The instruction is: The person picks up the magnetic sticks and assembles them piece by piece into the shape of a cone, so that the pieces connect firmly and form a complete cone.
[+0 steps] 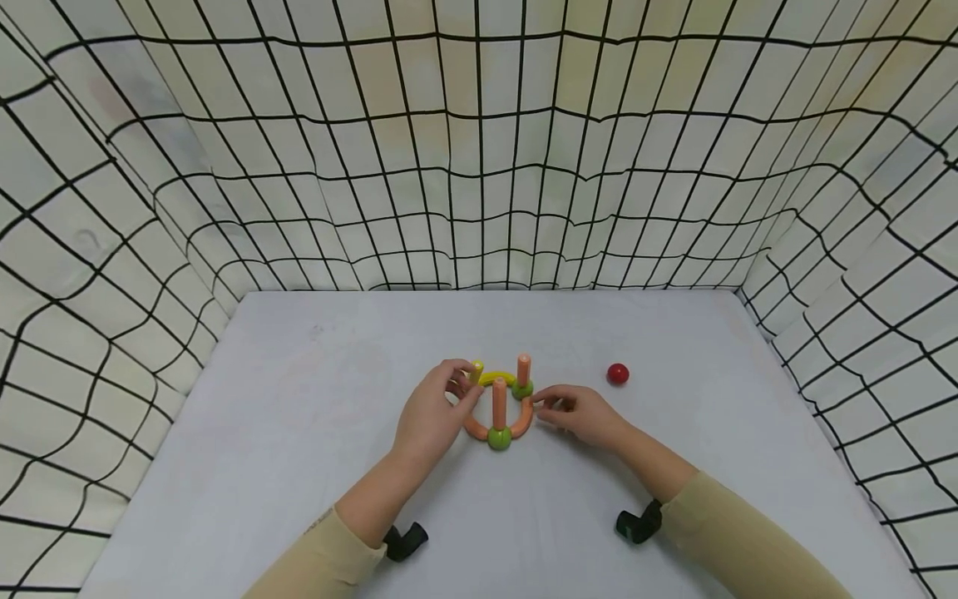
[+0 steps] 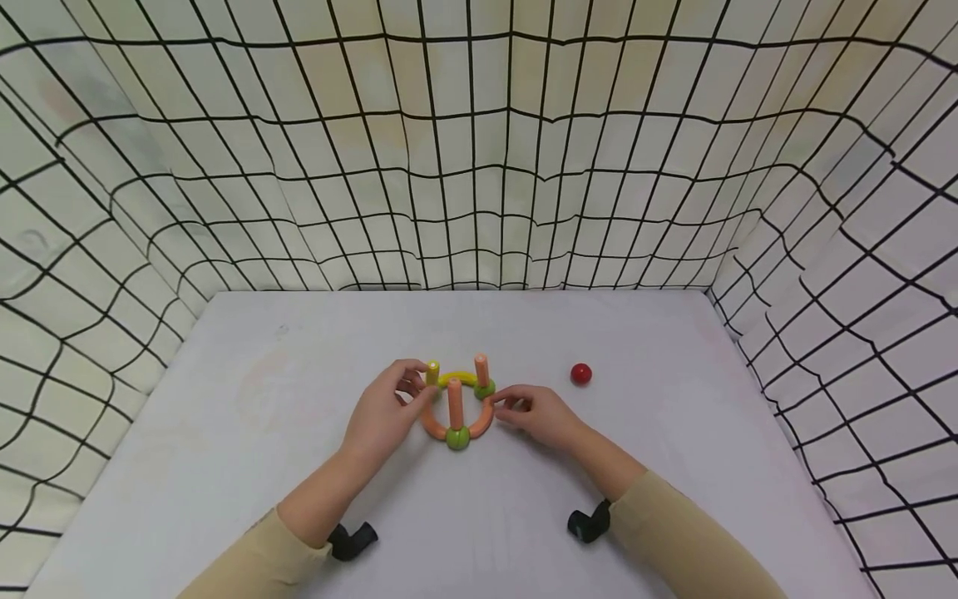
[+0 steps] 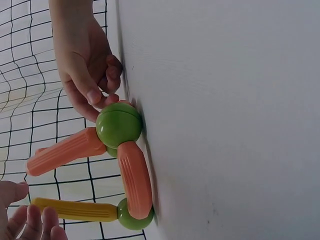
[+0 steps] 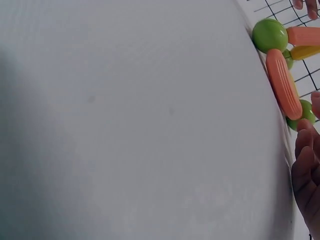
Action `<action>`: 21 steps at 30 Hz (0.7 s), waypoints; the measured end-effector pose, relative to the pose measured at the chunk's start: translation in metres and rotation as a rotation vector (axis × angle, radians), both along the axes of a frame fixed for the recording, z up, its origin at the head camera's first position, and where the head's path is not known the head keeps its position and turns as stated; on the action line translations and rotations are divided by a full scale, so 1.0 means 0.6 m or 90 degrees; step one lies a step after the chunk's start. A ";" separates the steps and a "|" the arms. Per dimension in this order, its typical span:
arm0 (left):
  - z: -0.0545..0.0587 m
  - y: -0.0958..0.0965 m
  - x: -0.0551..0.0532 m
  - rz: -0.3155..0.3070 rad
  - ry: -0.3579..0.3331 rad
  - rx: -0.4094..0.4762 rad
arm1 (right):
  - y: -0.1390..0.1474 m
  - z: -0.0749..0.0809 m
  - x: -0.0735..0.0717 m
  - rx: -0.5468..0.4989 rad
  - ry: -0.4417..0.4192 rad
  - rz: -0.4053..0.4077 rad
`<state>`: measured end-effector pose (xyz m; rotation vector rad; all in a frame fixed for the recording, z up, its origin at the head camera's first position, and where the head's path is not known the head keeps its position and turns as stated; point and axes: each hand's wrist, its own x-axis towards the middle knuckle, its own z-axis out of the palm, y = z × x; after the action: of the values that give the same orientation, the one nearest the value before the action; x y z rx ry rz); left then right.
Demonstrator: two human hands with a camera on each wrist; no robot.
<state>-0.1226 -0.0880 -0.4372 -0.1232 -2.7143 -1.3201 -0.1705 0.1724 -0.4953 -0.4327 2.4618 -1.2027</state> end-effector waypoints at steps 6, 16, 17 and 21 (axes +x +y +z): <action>-0.007 -0.012 -0.011 0.009 -0.009 0.021 | 0.032 0.013 0.001 -0.007 0.005 -0.039; -0.006 -0.019 -0.022 0.008 -0.032 -0.001 | 0.126 0.043 -0.004 -0.023 0.043 -0.144; -0.007 -0.018 -0.023 0.009 -0.034 -0.007 | 0.135 0.045 -0.006 -0.024 0.040 -0.156; -0.007 -0.017 -0.027 0.005 -0.033 -0.022 | 0.161 0.052 -0.013 -0.011 0.036 -0.188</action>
<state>-0.1386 -0.0984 -0.4415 -0.0830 -2.7781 -1.2930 -0.1783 0.2689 -0.4644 -0.1108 2.6335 -1.3403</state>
